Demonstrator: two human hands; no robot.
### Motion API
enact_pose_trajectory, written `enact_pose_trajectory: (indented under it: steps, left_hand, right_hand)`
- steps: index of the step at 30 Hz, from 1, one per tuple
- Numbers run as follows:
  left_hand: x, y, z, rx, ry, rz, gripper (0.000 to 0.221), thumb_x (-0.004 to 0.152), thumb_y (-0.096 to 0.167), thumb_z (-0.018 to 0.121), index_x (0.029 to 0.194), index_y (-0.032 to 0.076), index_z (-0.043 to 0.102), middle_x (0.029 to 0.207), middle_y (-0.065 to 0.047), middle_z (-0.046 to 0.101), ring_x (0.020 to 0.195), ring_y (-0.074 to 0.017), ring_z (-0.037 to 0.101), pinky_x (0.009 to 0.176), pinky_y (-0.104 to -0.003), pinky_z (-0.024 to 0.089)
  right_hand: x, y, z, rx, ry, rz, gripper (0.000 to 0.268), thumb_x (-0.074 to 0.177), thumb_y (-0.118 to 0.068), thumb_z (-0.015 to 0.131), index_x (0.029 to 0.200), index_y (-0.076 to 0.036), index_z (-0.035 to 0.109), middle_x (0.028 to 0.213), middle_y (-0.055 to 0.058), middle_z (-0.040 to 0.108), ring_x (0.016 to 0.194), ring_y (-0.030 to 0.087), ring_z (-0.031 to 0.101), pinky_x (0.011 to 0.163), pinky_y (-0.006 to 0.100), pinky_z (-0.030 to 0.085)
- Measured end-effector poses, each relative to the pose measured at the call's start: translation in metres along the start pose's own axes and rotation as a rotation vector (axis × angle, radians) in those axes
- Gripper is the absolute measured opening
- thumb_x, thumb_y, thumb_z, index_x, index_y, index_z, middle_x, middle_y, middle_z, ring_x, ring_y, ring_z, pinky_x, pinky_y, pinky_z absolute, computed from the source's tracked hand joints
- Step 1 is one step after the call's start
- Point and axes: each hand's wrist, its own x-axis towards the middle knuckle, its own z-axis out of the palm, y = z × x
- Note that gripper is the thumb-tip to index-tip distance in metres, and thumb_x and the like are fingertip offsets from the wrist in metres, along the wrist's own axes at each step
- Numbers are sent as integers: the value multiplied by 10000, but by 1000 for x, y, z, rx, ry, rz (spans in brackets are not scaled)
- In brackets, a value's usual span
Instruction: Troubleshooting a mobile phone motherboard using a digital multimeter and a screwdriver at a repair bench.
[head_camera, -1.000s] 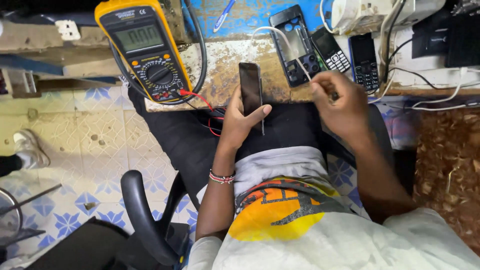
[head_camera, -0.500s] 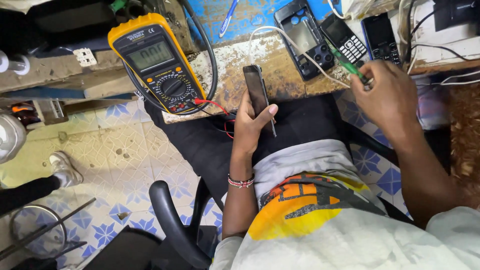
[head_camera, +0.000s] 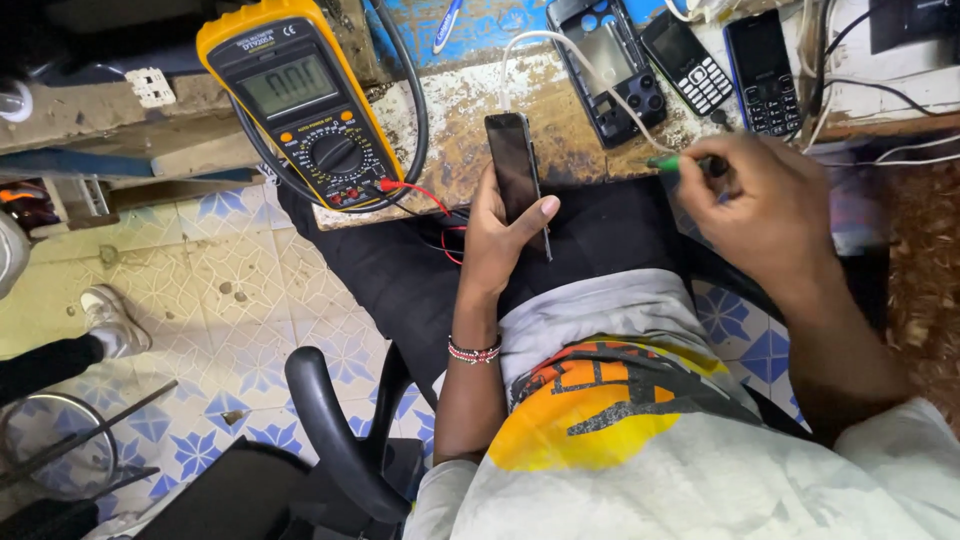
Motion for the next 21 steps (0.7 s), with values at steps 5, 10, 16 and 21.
enact_pose_trajectory:
  steps: [5,10,16,21]
  left_hand:
    - [-1,2,-1,-18,15,1,824,856,260,777,1549,46,386,1469,-86,540,1350,-199,534,1093,-334,467]
    - [3,-5,-4,-1,-9,26,775,851,303,783,1493,40,438,1359,-65,575,1264,-165,549,1042,-304,467]
    - [26,-57,-25,-139,-105,169,828,903,220,849,1548,28,367,978,-143,719,807,-156,745,716,-290,651]
    - [24,-65,-27,-186,-107,184,825,888,186,848,1543,27,371,947,-128,713,733,-151,748,646,-264,648]
  right_hand:
    - [21,2,37,89,-16,101,56,1091,-77,803,1073,-85,750,946,53,746,757,226,684,685,397,498]
    - [31,3,50,95,-308,52,266,1155,-237,572,1094,-86,782,838,53,727,726,264,675,603,425,457]
    - [69,-50,48,1015,-148,-5,174,1041,-9,608,1119,144,630,962,291,751,903,276,761,810,358,604]
    - [57,-34,86,1317,-146,85,233,1035,-49,630,1118,166,589,1075,363,699,1031,395,722,853,469,631]
